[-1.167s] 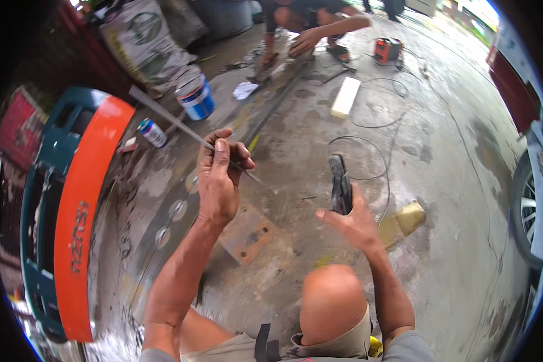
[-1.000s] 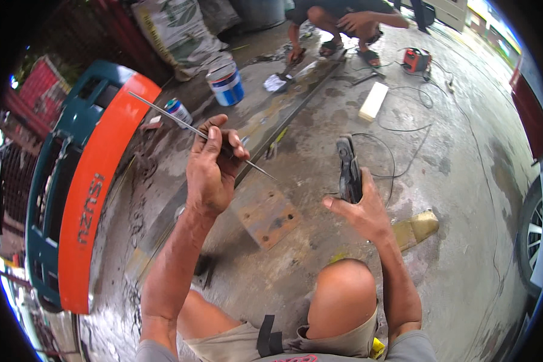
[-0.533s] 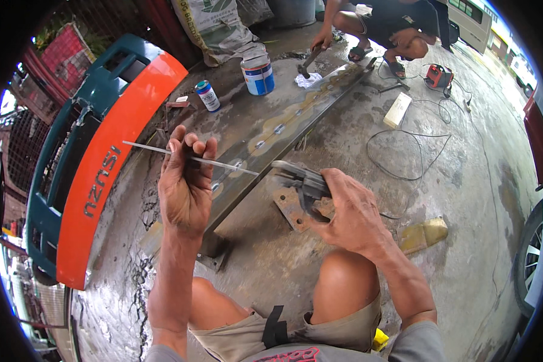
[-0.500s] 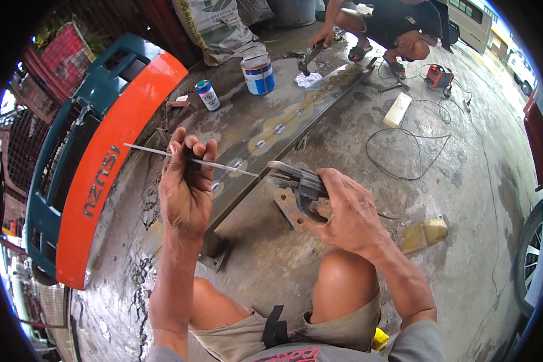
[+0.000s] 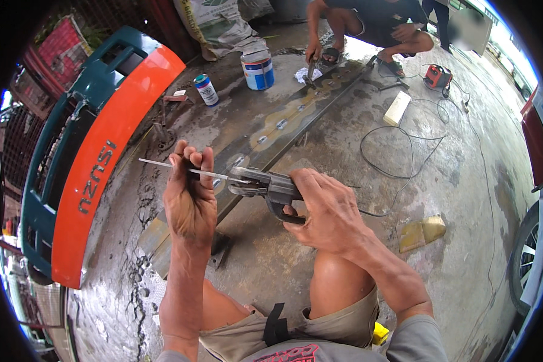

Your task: The person welds a long metal bar using a handheld welding torch, producing bright sparks. They pause to replace the welding rod and continue welding along the seam of the metal piece.

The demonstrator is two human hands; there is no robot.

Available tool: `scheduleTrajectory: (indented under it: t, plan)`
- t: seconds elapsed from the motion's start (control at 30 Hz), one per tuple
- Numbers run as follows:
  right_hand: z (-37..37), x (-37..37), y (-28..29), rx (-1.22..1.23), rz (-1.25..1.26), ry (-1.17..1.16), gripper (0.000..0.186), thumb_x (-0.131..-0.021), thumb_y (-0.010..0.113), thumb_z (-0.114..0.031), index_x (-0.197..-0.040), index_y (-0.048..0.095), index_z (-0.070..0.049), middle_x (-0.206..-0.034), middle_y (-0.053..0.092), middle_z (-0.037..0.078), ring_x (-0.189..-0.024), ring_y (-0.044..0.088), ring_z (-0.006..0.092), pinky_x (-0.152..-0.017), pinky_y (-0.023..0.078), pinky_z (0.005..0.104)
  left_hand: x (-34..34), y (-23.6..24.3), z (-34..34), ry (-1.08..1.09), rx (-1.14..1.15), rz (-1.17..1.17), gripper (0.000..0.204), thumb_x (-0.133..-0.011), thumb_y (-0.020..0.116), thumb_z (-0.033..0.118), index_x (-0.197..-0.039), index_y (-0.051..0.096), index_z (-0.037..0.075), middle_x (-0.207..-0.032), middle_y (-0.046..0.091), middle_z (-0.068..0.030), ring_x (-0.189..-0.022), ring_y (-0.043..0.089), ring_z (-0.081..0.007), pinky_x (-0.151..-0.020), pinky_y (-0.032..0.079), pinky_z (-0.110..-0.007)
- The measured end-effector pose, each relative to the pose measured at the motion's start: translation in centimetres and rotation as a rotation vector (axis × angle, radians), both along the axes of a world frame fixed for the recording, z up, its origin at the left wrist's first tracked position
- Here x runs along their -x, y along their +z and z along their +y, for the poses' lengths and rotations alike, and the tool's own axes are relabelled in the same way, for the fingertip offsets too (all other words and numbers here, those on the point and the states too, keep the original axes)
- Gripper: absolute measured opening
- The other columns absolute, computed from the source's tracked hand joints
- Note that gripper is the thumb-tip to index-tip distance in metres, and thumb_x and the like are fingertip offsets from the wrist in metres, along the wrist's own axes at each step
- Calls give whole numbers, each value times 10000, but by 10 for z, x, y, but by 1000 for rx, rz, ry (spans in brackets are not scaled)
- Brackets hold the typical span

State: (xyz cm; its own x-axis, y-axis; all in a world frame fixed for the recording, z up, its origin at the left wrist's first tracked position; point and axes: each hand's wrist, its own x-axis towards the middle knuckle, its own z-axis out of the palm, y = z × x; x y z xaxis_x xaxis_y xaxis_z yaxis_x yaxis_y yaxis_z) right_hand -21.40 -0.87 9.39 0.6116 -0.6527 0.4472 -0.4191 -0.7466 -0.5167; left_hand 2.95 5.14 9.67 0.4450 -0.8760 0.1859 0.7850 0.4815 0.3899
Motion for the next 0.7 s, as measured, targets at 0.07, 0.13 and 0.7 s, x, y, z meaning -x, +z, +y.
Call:
scheduleTrajectory:
  t: [0.07, 0.13, 0.7]
  plan:
    - [0, -1, -1, -1, -12, 5, 738, -665, 941, -106, -1317, 602, -31, -1096, 718, 186, -982, 749, 391, -848, 586, 449, 1, -2, 1, 8, -2, -10, 282, -1154, 554, 177, -1376, 550, 2, -1173, 720, -141, -1047, 777, -228, -1167, 592, -458]
    - [1, -2, -1, -5, -24, 11, 756, -656, 944, -99, -1326, 600, -29, -1100, 719, 186, -994, 750, 392, -856, 586, 450, 1, -4, 1, 10, -3, -14, 283, -1152, 559, 177, -1375, 550, 4, -1172, 718, -139, -1049, 776, -228, -1171, 587, -459]
    - [11, 17, 13, -158, 103, 12, 1040, -712, 993, -362, -1562, 508, -10, -1111, 713, 131, -926, 702, 278, -865, 578, 420, 6, -10, 9, -70, -513, -261, 462, -1157, 552, 415, -1274, 603, -30, -1032, 706, -130, -990, 745, -254, -969, 631, -386]
